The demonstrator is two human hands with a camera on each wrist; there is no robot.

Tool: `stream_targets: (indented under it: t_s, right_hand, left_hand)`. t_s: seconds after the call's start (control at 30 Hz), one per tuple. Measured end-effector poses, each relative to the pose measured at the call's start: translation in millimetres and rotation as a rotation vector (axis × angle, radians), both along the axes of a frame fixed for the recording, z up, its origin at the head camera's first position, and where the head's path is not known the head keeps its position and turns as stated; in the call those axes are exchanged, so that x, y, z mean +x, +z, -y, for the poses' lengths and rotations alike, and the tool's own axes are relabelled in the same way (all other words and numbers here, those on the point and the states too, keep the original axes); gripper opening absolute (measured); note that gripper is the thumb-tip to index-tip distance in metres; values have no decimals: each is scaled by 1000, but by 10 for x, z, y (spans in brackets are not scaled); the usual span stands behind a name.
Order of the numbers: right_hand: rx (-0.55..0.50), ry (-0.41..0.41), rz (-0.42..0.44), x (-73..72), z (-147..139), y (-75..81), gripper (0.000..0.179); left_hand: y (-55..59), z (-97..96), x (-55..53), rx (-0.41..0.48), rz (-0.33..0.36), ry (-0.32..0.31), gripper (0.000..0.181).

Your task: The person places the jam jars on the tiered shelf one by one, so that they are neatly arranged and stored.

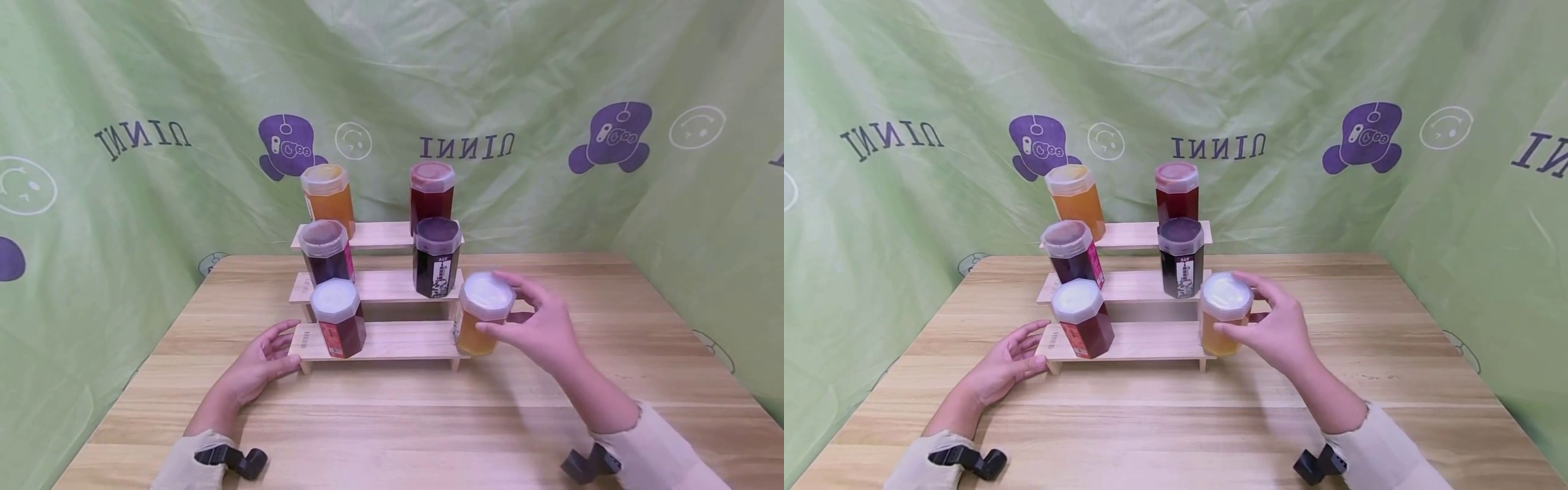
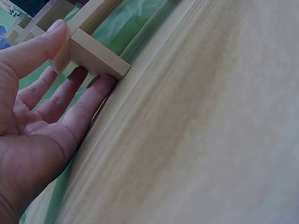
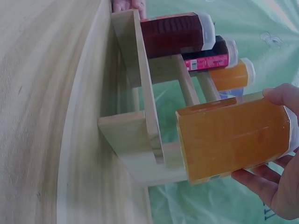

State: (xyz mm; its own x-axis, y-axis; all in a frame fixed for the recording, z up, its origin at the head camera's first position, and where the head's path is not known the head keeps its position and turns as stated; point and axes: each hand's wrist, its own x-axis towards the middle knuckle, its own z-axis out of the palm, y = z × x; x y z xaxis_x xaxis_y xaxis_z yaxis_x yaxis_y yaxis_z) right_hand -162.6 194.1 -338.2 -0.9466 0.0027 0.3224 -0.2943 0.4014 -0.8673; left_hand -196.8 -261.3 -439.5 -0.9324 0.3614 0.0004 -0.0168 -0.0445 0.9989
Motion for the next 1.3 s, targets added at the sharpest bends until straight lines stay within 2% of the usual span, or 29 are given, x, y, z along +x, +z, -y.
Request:
stream_targets:
  t_s: [0.2,0.43,1.0,1.3]
  right_hand:
    - [-24,17,-27,-26,83,-73,76]
    - [-50,57,-10,-58,190,-142,75]
    - [-59,95,-16,-145,368,-191,73]
    - [-46,106,-35,-193,412,-202,73]
  left_hand:
    - [5,2,1,-3,-1,-2,78]
    - [-16,8,1,-6,-5,-4,76]
    - [-1,16,-6,-19,11,9,77]
    - [-3,4,-1,-16,-5,-5,76]
